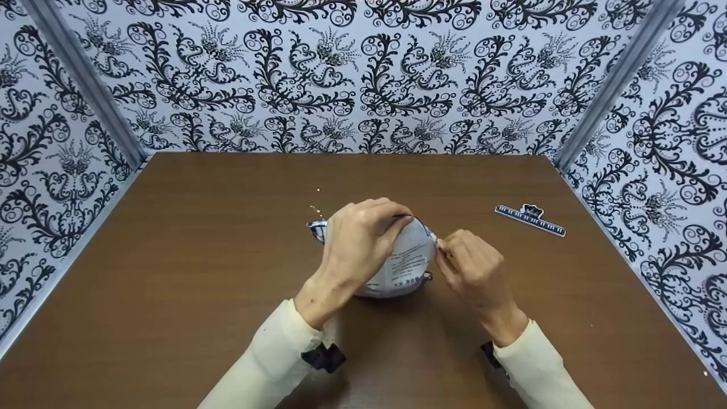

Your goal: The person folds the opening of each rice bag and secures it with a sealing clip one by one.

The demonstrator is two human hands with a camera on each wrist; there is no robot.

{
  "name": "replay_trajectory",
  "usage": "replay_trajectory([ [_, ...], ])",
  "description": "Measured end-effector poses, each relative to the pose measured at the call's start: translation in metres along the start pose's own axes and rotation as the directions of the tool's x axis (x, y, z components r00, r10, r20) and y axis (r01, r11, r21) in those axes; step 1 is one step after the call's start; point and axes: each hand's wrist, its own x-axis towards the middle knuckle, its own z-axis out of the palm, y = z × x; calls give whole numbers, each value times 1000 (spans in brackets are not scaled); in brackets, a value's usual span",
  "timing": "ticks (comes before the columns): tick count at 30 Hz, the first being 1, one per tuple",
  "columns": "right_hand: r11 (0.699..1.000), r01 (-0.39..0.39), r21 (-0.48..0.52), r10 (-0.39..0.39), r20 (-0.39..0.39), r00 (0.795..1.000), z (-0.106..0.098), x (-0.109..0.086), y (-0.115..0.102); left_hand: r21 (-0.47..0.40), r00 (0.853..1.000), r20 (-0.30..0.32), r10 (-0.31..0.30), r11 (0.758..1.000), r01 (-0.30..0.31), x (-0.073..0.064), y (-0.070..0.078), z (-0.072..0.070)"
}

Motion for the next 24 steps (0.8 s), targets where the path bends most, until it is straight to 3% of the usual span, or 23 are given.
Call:
replay_trajectory([
  [7, 1000, -10, 19, 10, 11, 1000, 0, -1, 0, 6, 1000, 14, 9, 1000, -9, 0, 0, 1],
  [14, 984, -117, 133, 119, -9, 993, 1, -2, 1, 7, 999, 29, 16, 1000, -16, -2, 0, 2],
  [20, 920, -236, 314, 248, 0, 969, -2, 4, -3, -9, 999, 42, 16, 1000, -15, -2, 1, -1],
  [24, 847, -342, 406, 372, 7, 928, -2, 13, -7, -21, 999, 40, 10, 1000, -9, -3, 0, -2],
])
